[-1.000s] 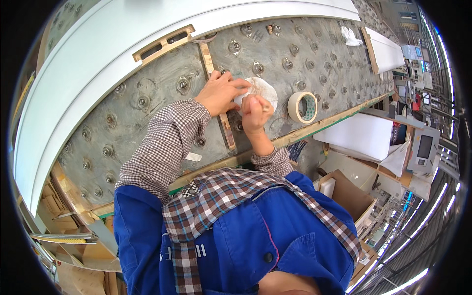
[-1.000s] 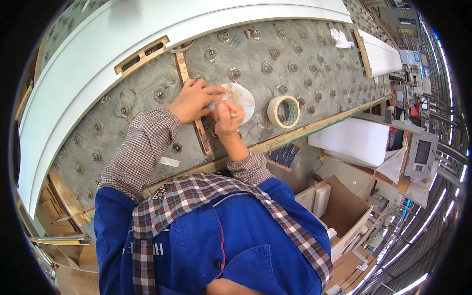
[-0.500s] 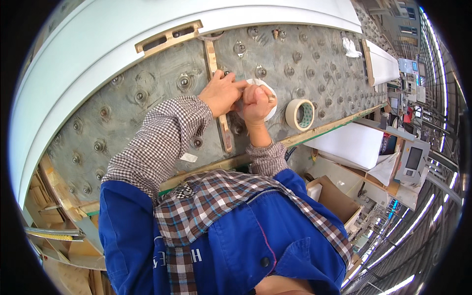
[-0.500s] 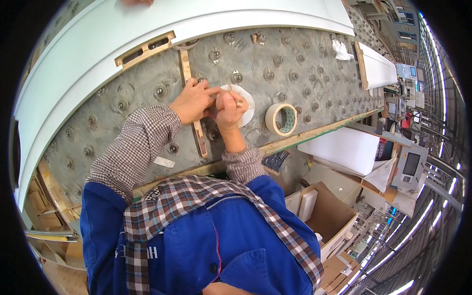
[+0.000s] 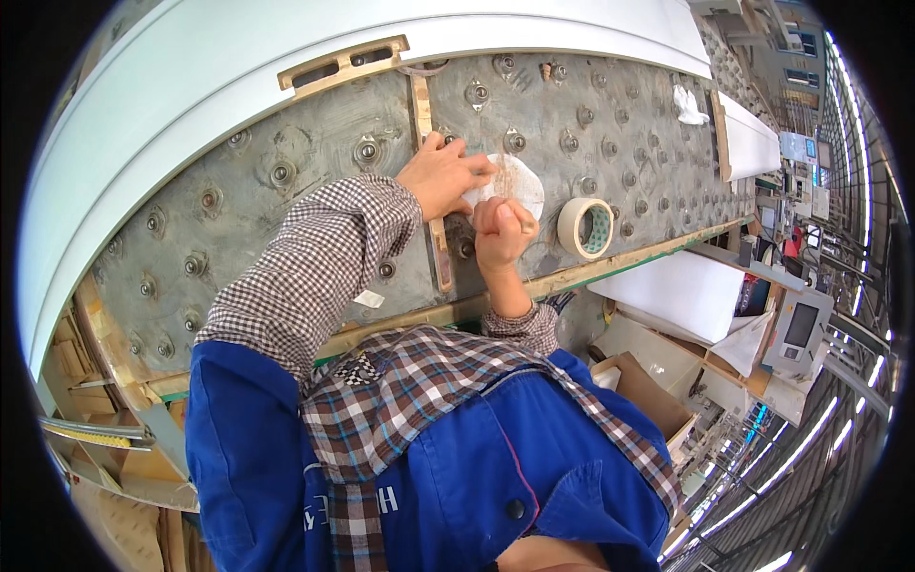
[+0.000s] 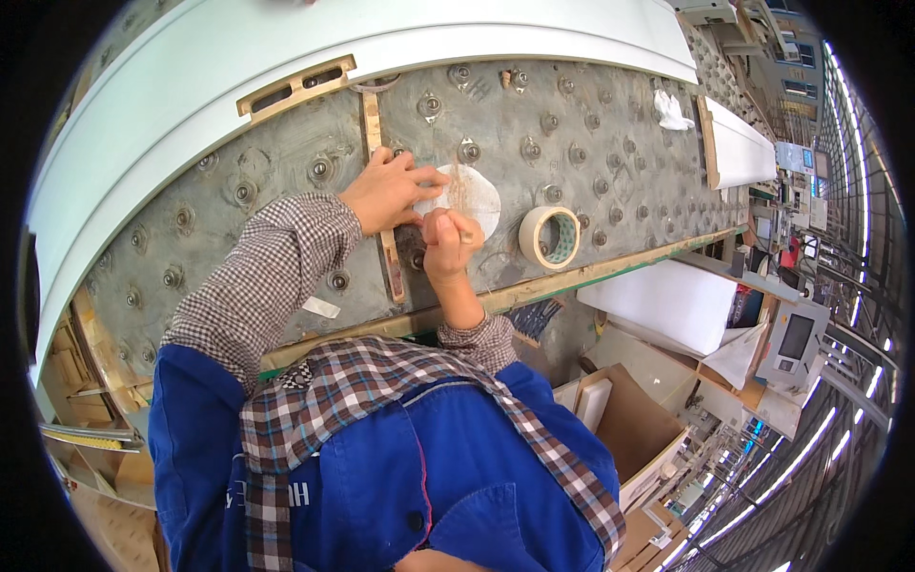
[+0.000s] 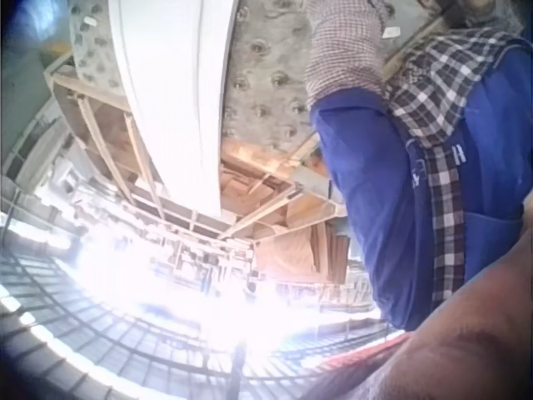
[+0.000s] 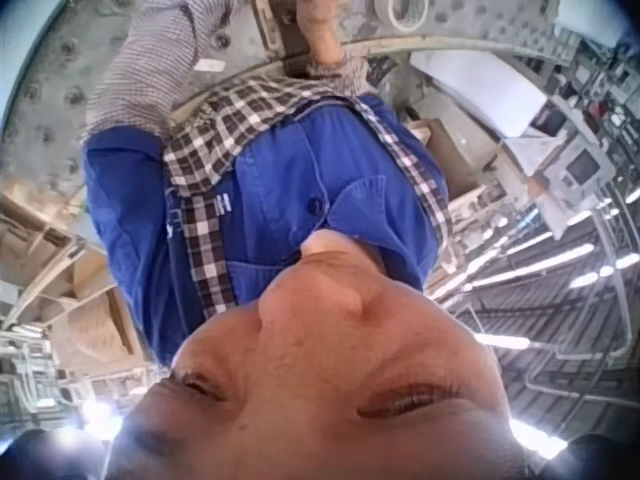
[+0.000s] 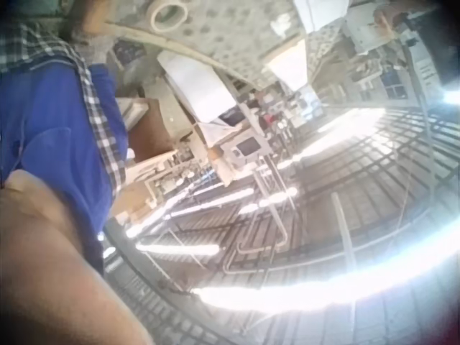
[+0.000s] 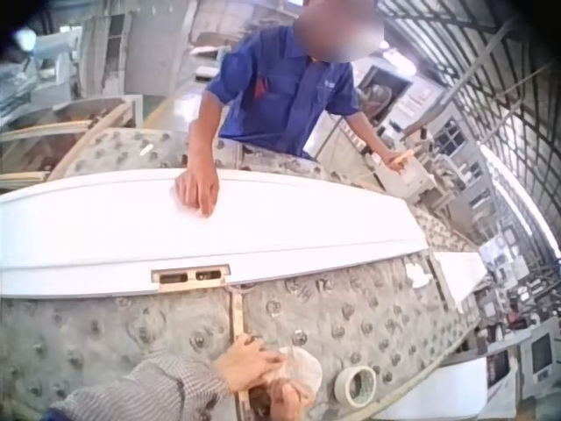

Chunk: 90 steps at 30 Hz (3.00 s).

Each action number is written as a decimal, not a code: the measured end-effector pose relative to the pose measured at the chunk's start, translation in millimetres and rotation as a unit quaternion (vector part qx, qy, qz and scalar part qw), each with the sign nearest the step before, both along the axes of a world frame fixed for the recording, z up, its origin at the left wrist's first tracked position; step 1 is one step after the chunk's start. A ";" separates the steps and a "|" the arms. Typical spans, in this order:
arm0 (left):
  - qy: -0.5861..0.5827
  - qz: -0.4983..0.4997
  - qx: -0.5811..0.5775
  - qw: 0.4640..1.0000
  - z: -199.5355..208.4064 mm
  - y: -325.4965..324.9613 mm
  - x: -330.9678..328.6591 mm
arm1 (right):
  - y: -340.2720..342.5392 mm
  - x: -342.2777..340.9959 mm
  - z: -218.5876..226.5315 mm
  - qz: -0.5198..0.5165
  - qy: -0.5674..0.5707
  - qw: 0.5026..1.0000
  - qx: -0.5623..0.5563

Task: The person aligns a wooden jig on a white curved panel, then uses a sanding block to smooth the panel's edge. They later reposition the jig and continue sanding along the edge.

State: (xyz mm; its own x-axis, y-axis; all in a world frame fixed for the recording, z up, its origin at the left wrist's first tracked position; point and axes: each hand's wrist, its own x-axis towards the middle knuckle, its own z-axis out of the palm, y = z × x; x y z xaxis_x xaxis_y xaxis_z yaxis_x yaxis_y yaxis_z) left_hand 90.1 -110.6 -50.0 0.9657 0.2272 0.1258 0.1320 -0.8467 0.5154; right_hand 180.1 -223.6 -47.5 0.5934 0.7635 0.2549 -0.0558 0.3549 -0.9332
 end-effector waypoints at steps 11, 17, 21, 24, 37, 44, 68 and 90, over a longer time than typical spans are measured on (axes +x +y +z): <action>-0.011 0.007 0.017 1.000 -1.7 -2.8 -0.2 | 5.7 2.1 -1.9 -0.001 -0.092 0.996 0.001; -0.006 0.012 0.007 1.000 4.7 -0.4 -0.8 | 1.4 6.5 -7.6 -0.004 -0.078 0.997 -0.002; 0.016 0.023 0.002 1.000 5.0 -0.8 0.9 | 14.4 9.5 -4.3 -0.024 -0.045 0.999 -0.019; 0.065 0.012 0.003 0.998 11.8 -0.1 -0.7 | 23.3 11.0 -3.1 -0.011 -0.051 0.999 0.003; 0.003 0.027 0.041 0.999 0.3 -0.3 -3.8 | -5.4 -4.2 0.5 0.022 -0.051 0.998 0.012; 0.045 0.008 0.024 0.999 13.7 1.0 -7.1 | 17.3 3.2 -4.1 -0.009 -0.033 0.999 0.037; 0.069 0.001 0.015 0.998 20.3 1.0 -4.5 | 24.1 12.6 -5.3 0.004 -0.070 0.997 0.019; 0.033 -0.004 0.019 0.999 7.3 4.4 -8.3 | 17.8 5.3 -10.9 -0.025 -0.100 0.995 -0.006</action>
State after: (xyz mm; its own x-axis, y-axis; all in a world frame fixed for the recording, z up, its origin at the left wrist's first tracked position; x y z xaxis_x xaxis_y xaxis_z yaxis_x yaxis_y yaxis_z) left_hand 81.8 -106.2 -42.7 0.9737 0.2164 0.0707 0.1582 -0.8665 0.4735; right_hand 185.4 -205.8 -58.3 0.5695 0.7373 0.3633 0.1488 0.3422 -0.9278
